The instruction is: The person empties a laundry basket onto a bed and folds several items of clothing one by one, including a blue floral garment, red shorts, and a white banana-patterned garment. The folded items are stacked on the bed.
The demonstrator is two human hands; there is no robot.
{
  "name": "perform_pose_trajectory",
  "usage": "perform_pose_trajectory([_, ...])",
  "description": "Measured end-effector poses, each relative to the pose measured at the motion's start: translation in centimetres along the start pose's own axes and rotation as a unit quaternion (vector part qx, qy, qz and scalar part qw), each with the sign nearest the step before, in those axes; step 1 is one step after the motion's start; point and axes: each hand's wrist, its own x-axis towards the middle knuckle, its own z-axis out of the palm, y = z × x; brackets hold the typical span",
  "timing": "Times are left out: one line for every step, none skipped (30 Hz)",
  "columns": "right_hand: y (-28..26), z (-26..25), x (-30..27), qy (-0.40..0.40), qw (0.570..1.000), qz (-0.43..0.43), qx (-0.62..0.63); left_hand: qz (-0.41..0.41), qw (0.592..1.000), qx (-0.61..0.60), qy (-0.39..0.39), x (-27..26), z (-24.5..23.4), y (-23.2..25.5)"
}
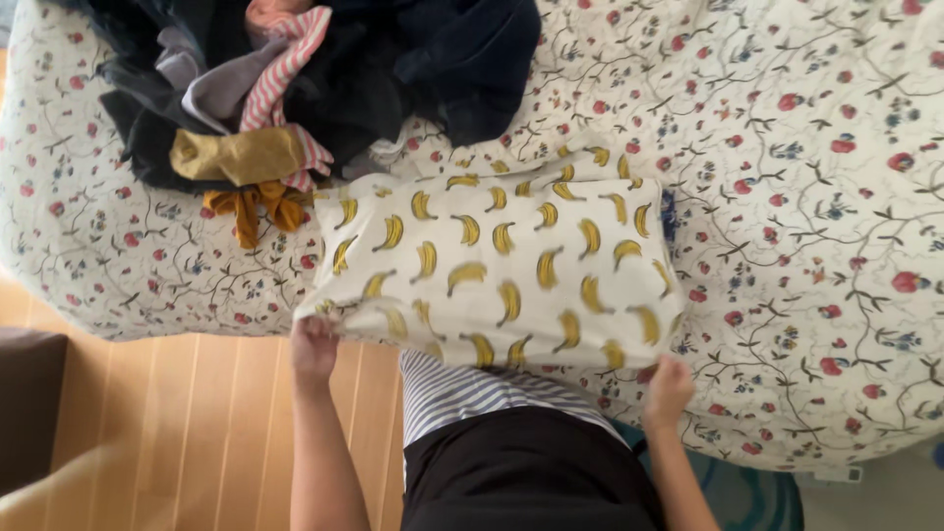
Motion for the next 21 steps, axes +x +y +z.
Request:
perform_pose_trajectory([0.8, -0.2, -0.3, -0.013, 0.999, 0.048, 0.019, -0.02, 0.999, 0.036, 0.016, -0.6, -0.2, -0.2])
perform_pose_trajectory([1.5, -0.1, -0.4, -0.025, 0.994, 0.095, 0.037, -0.028, 0.999, 0.028, 0.0, -0.9, -0.3, -0.4])
perform_pose_trajectory([2.3, -0.3, -0.7, -0.039, 0.991, 0.124, 0.026, -0.04, 0.999, 0.021, -0.014, -1.5, -0.7, -0.8])
perform_pose_trajectory([2.8, -0.4, -0.7, -0.053, 0.987, 0.152, 0.015, -0.051, 0.998, 0.014, -0.027, -2.0, -1.0, -0.9])
perform_pose_trajectory([3.0, -0.6, -0.5, -0.065, 0.981, 0.18, 0.004, -0.046, 0.997, 0.056, 0.008, -2.3, -1.0, -1.2])
perform_pose_trajectory([3.1, -0.8, -0.3, -0.059, 0.982, 0.18, 0.011, -0.04, 0.993, 0.098, 0.044, -2.6, -1.0, -1.2])
perform_pose_trajectory([3.1, -0.9, 0.1, -0.058, 0.982, 0.177, 0.018, -0.031, 0.987, 0.135, 0.08, -2.7, -0.9, -0.9])
perform_pose_trajectory([2.9, -1.0, 0.4, -0.057, 0.983, 0.173, 0.025, -0.025, 0.984, 0.155, 0.083, -2.7, -0.8, -0.5])
perform_pose_trajectory([2.6, -0.7, 1.0, -0.068, 0.984, 0.158, 0.054, -0.019, 0.981, 0.177, 0.083, -2.5, -0.6, 0.2])
perform_pose_trajectory([2.2, -0.3, 1.6, -0.079, 0.983, 0.141, 0.083, -0.012, 0.977, 0.198, 0.084, -2.2, -0.3, 0.9])
perform_pose_trajectory([1.7, 0.2, 2.4, -0.091, 0.982, 0.125, 0.111, -0.005, 0.97, 0.225, 0.095, -1.9, -0.1, 1.6])
perform_pose_trajectory([1.0, 0.9, 3.7, -0.08, 0.982, 0.127, 0.114, 0.003, 0.962, 0.252, 0.105, -1.5, 0.1, 2.6])
perform_pose_trajectory([0.4, 1.8, 5.2, -0.067, 0.982, 0.13, 0.116, 0.009, 0.953, 0.28, 0.115, -0.9, 0.6, 3.2])
perform_pose_trajectory([-0.3, 3.0, 6.9, -0.065, 0.982, 0.136, 0.112, 0.014, 0.952, 0.288, 0.107, -0.2, 1.2, 3.8])
perform_pose_trajectory([-1.0, 4.4, 8.9, -0.064, 0.982, 0.142, 0.108, 0.018, 0.95, 0.295, 0.099, 0.4, 1.7, 4.6])
perform_pose_trajectory([-1.6, 6.1, 10.8, -0.077, 0.981, 0.119, 0.132, 0.023, 0.949, 0.303, 0.091, 1.1, 2.4, 5.3])
perform_pose_trajectory([-2.0, 7.8, 12.4, -0.09, 0.979, 0.096, 0.157, 0.004, 0.964, 0.257, 0.066, 1.8, 3.2, 5.8])
perform_pose_trajectory([-2.4, 9.4, 13.9, -0.106, 0.971, 0.115, 0.182, -0.016, 0.976, 0.212, 0.042, 2.4, 4.2, 6.1])
perform_pose_trajectory([-2.5, 11.1, 14.7, -0.122, 0.961, 0.135, 0.207, -0.035, 0.985, 0.165, 0.019, 2.6, 5.0, 6.2])
perform_pose_trajectory([-2.5, 12.3, 15.0, -0.128, 0.964, 0.137, 0.188, -0.028, 0.972, 0.222, 0.073, 2.6, 5.7, 6.1])
perform_pose_trajectory([-2.5, 13.7, 15.0, -0.137, 0.966, 0.139, 0.169, -0.019, 0.952, 0.277, 0.128, 2.6, 6.5, 5.7])
